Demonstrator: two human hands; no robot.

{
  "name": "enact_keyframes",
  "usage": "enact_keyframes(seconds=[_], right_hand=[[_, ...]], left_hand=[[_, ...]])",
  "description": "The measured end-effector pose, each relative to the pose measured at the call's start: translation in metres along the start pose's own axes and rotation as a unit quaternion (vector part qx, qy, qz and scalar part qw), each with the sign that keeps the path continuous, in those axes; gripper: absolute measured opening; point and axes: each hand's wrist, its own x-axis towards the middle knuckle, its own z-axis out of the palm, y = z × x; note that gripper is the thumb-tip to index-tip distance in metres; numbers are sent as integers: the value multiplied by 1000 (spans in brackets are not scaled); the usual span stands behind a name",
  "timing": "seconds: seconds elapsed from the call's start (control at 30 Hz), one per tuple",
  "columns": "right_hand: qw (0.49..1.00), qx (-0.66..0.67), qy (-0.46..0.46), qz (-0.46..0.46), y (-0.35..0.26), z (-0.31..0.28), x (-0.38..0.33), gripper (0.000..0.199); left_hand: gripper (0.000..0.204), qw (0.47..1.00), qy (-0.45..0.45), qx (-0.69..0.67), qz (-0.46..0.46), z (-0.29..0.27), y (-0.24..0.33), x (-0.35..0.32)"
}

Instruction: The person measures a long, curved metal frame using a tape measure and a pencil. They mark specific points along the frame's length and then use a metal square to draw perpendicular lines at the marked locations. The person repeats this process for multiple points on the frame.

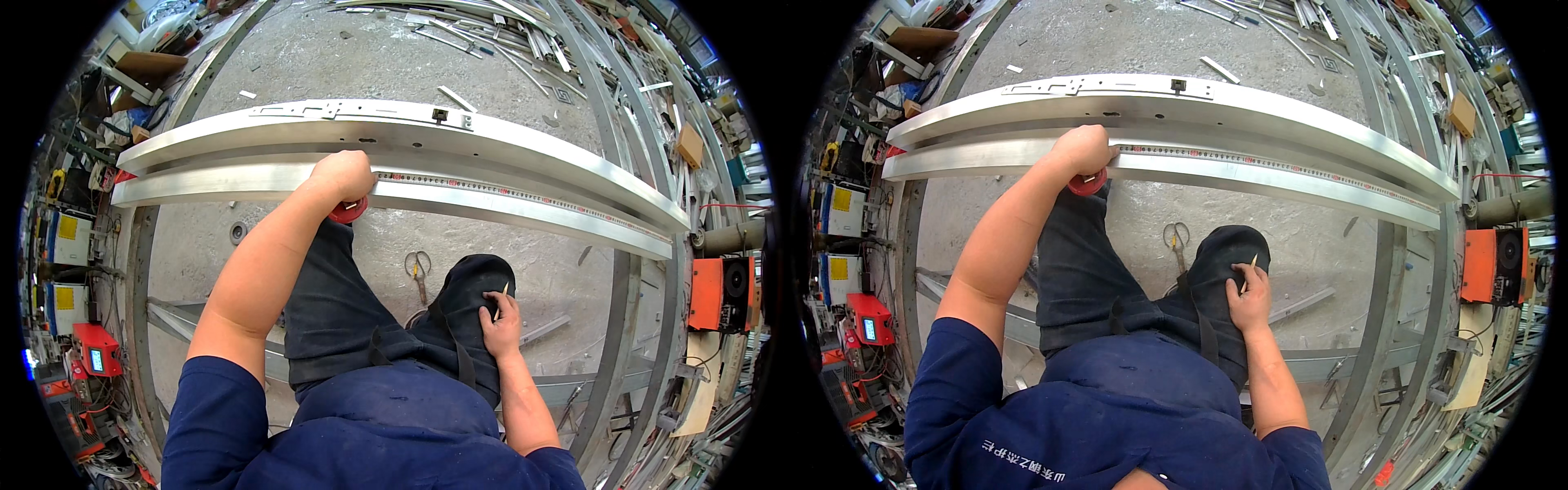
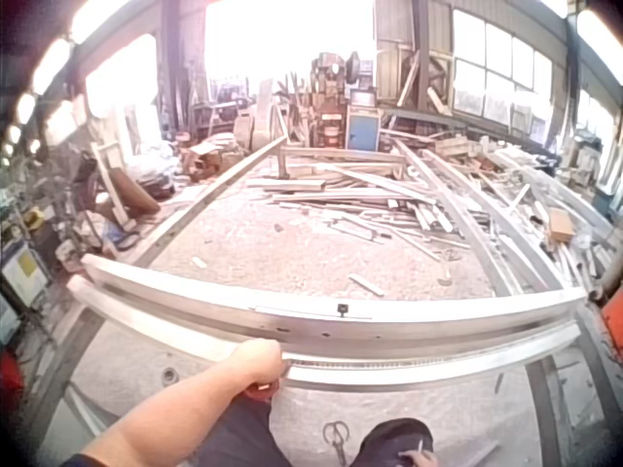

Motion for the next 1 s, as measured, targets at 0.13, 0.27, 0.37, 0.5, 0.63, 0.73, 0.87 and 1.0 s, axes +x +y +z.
enact_keyframes(seconds=[0.13, 0.27, 0.37, 0.5, 0.63, 0.73, 0.87, 1.0], right_hand=[[1000, -12, -6, 4, 2, -1, -1, 30], [1000, -10, -8, 0, 2, 0, -1, 30], [1000, -11, -6, 2, 4, 1, -1, 30], [1000, -6, -2, 0, 5, 1, 0, 30], [1000, -4, -2, 3, 3, 1, 0, 30], [1000, 0, -2, -5, 5, 2, 0, 30], [1000, 5, 0, -8, 5, 2, 0, 30], [1000, 9, 1, -10, 7, 4, 0, 30]], left_hand=[[32, 1000, 1, 0, 2, -1, 1, -1], [33, 1000, 3, 2, 2, 0, 0, -1], [33, 1000, 0, -1, 0, 0, 0, -1], [33, 1000, 1, 0, 4, -1, 0, -1], [34, 1000, -2, -3, 5, -1, -1, -2], [34, 1000, -1, 1, 7, 0, -1, -1], [33, 1000, -1, -1, 8, 0, -1, 0], [33, 1000, -1, -4, 4, 1, -2, 1]])
